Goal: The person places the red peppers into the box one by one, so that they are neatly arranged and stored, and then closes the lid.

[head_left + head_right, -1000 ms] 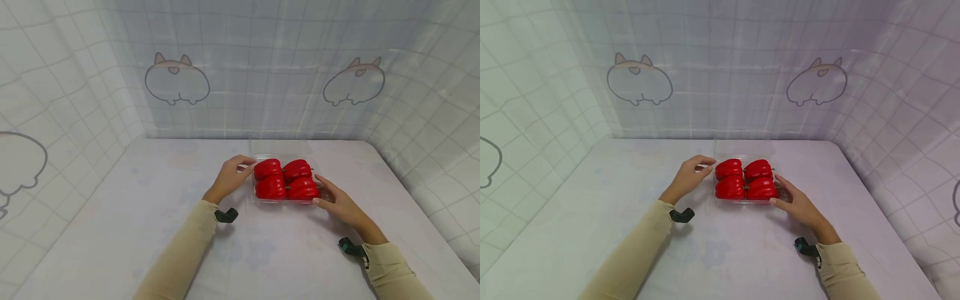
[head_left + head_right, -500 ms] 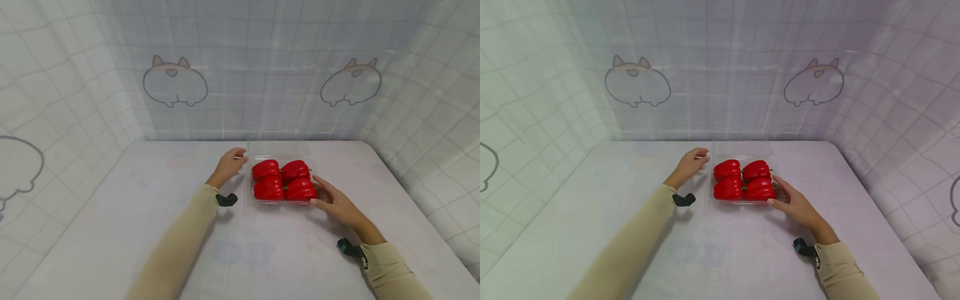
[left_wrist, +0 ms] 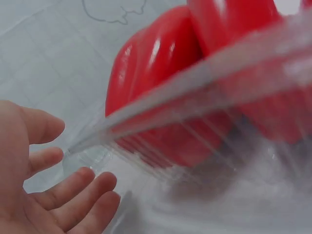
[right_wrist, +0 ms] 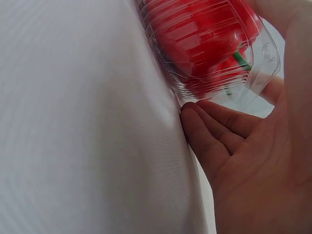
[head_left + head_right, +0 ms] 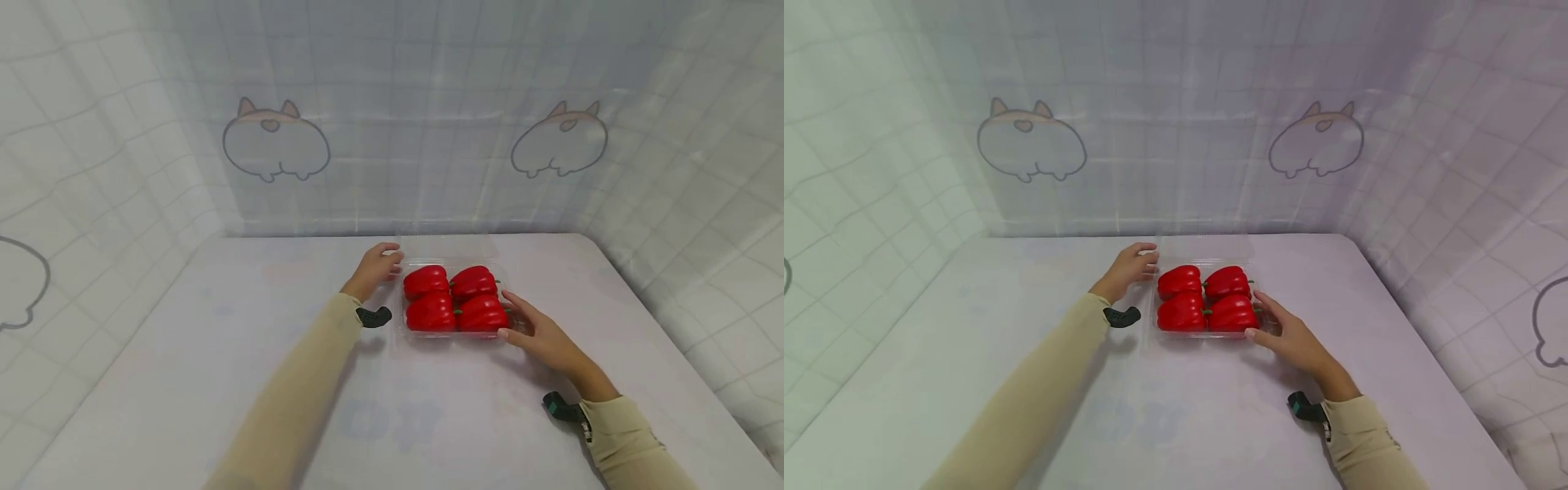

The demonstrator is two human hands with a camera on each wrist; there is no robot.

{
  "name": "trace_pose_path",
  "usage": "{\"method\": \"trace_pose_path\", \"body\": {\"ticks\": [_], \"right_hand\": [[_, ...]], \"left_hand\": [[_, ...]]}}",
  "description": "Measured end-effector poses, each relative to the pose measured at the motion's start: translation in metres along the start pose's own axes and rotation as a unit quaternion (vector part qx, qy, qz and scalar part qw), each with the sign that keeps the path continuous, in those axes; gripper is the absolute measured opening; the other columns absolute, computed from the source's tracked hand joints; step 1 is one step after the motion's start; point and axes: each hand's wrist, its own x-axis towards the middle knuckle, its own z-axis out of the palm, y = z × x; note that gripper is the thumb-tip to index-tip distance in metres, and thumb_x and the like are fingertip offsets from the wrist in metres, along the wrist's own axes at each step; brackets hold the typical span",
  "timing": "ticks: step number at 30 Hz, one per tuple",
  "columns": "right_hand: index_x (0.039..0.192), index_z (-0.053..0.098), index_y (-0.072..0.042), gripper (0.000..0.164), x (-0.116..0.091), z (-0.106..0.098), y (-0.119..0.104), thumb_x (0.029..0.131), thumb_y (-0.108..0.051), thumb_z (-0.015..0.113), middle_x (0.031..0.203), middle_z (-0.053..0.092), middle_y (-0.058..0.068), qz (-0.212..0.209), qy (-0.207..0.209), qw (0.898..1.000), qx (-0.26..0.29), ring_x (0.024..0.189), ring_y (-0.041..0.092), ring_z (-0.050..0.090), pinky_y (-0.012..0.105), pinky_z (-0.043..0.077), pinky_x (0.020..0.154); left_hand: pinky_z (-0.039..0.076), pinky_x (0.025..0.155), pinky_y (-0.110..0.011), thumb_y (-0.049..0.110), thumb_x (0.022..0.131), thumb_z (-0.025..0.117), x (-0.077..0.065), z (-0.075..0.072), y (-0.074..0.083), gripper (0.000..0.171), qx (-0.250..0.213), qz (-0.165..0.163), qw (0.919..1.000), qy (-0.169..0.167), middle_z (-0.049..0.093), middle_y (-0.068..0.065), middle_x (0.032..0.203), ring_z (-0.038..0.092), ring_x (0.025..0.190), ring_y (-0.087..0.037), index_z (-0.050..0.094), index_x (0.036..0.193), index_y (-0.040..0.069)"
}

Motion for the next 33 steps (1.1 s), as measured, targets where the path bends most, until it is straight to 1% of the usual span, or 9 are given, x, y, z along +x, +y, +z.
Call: {"method": "trace_pose_path", "body": {"ticks": [3,6,10,13,19,24,27,31,33], "right_hand": [[0.16,0.024,-0.024,0.085,0.0,0.002,0.0,0.092,-0.042,0.071,0.153,0.042,0.017,0.001,0.001,1.0,-0.004,0.131,0.037,0.049,0.056,0.046,0.102],[0.16,0.024,-0.023,0.085,0.0,0.003,-0.001,0.092,-0.043,0.07,0.153,0.042,0.017,0.002,0.003,1.0,-0.009,0.131,0.037,0.049,0.056,0.046,0.102],[0.16,0.024,-0.024,0.085,0.001,0.003,0.0,0.092,-0.044,0.07,0.152,0.043,0.017,0.002,0.003,1.0,-0.01,0.131,0.037,0.049,0.056,0.045,0.102],[0.16,0.024,-0.024,0.085,0.002,0.004,0.0,0.091,-0.043,0.071,0.152,0.043,0.016,0.002,0.003,1.0,-0.007,0.131,0.037,0.049,0.056,0.045,0.102],[0.16,0.024,-0.024,0.086,0.002,0.003,0.0,0.091,-0.043,0.071,0.153,0.042,0.016,0.004,0.003,1.0,-0.01,0.132,0.037,0.049,0.056,0.045,0.102],[0.16,0.024,-0.023,0.086,0.003,0.002,0.0,0.091,-0.043,0.071,0.153,0.042,0.016,0.001,0.001,1.0,-0.011,0.132,0.038,0.048,0.057,0.045,0.102],[0.16,0.024,-0.023,0.086,0.003,0.0,-0.001,0.091,-0.043,0.071,0.153,0.043,0.016,0.003,0.003,1.0,-0.013,0.132,0.037,0.049,0.057,0.045,0.102],[0.16,0.024,-0.024,0.086,0.003,-0.001,-0.003,0.091,-0.044,0.071,0.152,0.043,0.017,0.008,0.007,1.0,-0.022,0.132,0.037,0.049,0.057,0.045,0.102],[0.16,0.024,-0.024,0.087,0.003,-0.001,-0.003,0.09,-0.045,0.071,0.152,0.044,0.017,0.012,0.009,1.0,-0.024,0.132,0.037,0.049,0.057,0.045,0.102]], "left_hand": [[0.05,0.1,-0.041,0.029,0.103,0.056,0.003,-0.001,-0.002,0.053,0.012,-0.004,0.9999,-0.004,0.058,-0.017,0.134,0.064,0.109,-0.029,0.043,0.15,0.01],[0.05,0.101,-0.04,0.03,0.102,0.056,0.004,-0.003,-0.003,0.057,0.012,-0.013,0.9998,-0.006,0.058,-0.017,0.135,0.064,0.112,-0.028,0.037,0.153,0.011],[0.051,0.098,-0.038,0.031,0.103,0.054,0.007,-0.004,-0.005,0.061,-0.017,-0.033,0.9992,-0.012,0.06,-0.018,0.131,0.064,0.11,-0.027,0.032,0.155,0.006],[0.053,0.095,-0.036,0.031,0.104,0.052,0.007,-0.004,-0.007,0.06,-0.032,-0.039,0.9985,-0.023,0.062,-0.019,0.129,0.065,0.107,-0.027,0.034,0.153,0.002],[0.054,0.094,-0.036,0.029,0.104,0.052,0.009,-0.005,-0.009,0.054,-0.038,-0.026,0.9981,-0.041,0.063,-0.016,0.128,0.066,0.108,-0.027,0.04,0.152,0.007],[0.054,0.093,-0.037,0.026,0.102,0.056,0.012,-0.003,-0.008,0.055,-0.053,-0.027,0.998,-0.022,0.063,-0.015,0.128,0.065,0.109,-0.026,0.041,0.153,0.014],[0.054,0.094,-0.039,0.023,0.101,0.057,0.015,0.001,-0.006,0.054,-0.067,-0.011,0.9977,-0.004,0.06,-0.017,0.133,0.063,0.112,-0.028,0.042,0.152,0.017],[0.053,0.096,-0.041,0.013,0.101,0.054,0.016,0.007,0.001,0.049,-0.082,0.03,0.996,0.018,0.054,-0.015,0.142,0.057,0.121,-0.028,0.044,0.149,0.015],[0.052,0.097,-0.041,0.009,0.101,0.054,0.015,0.01,0.006,0.047,-0.086,0.042,0.9951,0.025,0.052,-0.011,0.145,0.055,0.125,-0.027,0.045,0.147,0.013]]}}
